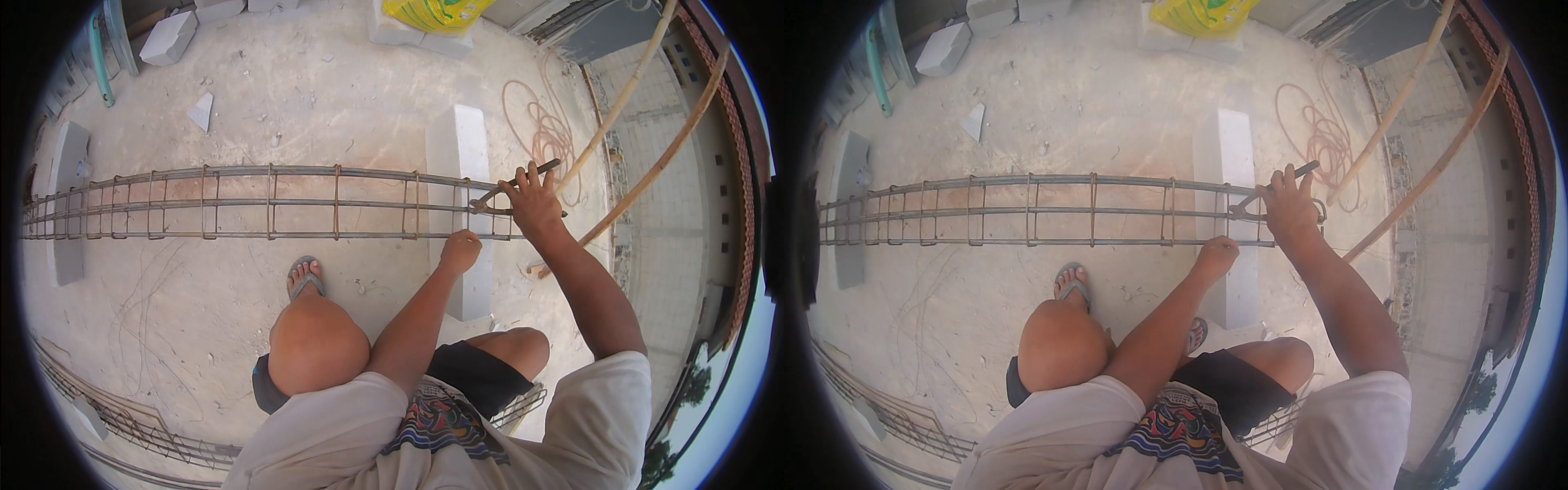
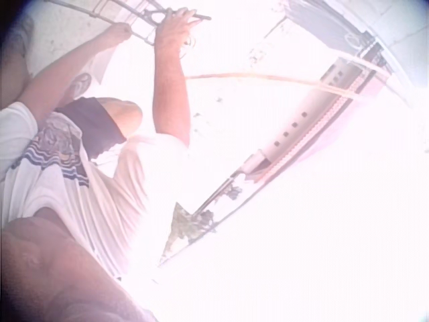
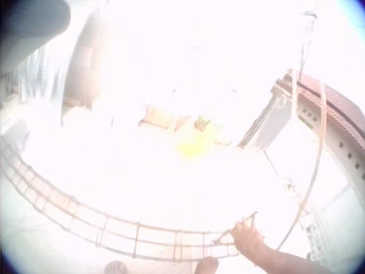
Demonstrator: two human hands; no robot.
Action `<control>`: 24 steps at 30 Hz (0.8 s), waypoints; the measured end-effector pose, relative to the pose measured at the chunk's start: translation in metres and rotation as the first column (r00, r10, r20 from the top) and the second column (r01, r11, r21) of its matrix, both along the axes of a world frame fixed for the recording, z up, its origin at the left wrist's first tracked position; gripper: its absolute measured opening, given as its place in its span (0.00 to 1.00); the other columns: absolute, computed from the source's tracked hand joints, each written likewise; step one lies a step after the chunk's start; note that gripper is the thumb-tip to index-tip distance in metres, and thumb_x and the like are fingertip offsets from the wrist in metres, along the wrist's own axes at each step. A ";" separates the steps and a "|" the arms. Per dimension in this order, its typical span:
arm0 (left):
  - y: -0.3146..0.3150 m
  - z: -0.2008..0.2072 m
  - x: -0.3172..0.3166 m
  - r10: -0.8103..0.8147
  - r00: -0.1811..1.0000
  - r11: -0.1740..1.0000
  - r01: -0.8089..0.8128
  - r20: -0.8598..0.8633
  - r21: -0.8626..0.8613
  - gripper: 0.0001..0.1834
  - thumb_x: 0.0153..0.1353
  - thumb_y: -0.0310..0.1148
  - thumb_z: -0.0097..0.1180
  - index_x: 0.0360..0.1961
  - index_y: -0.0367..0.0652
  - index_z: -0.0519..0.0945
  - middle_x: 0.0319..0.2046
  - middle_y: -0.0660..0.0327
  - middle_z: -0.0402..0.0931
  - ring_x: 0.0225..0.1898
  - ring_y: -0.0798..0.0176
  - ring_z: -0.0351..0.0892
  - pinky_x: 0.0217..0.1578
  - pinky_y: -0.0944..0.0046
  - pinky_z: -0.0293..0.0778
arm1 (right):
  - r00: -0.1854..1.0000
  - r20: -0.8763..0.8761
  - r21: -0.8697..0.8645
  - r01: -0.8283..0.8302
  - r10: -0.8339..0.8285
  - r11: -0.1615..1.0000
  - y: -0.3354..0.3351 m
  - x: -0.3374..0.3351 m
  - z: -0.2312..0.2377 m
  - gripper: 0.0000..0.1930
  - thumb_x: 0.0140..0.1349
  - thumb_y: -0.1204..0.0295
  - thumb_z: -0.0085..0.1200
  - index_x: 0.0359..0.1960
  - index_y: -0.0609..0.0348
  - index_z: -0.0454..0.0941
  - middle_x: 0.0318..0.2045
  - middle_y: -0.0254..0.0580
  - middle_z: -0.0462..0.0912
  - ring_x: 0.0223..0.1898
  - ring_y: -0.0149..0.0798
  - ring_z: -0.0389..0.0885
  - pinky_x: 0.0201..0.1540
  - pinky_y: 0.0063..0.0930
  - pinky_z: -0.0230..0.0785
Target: The person ties a steel rebar cage using wire and pliers. They wrap wire around intersections of the rebar grid and twist it with pliers to secure the structure. The work is performed on a concrete floor in a construction area.
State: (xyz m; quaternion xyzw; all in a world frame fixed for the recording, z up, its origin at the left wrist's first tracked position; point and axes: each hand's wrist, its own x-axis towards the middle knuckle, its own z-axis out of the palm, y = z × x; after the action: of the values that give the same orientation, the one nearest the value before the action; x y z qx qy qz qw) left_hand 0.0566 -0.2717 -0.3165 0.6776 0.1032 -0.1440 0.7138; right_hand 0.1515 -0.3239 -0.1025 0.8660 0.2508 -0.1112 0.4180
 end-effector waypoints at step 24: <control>0.002 0.065 0.022 0.027 0.930 0.780 -0.250 0.367 0.573 0.45 0.49 0.36 0.72 0.67 0.43 0.62 0.58 0.52 0.69 0.67 0.44 0.59 0.65 0.40 0.53 | 0.903 -0.313 -0.146 0.262 -0.295 0.954 0.038 0.031 -0.008 0.10 0.60 0.66 0.58 0.37 0.57 0.86 0.34 0.45 0.87 0.38 0.43 0.87 0.38 0.49 0.77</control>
State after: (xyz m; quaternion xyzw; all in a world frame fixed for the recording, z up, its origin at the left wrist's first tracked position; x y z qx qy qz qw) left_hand 0.0782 -0.2693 -0.2515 0.8761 0.0699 0.0696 0.4719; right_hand 0.1823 -0.2858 -0.1108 0.8397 0.1852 -0.3262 0.3926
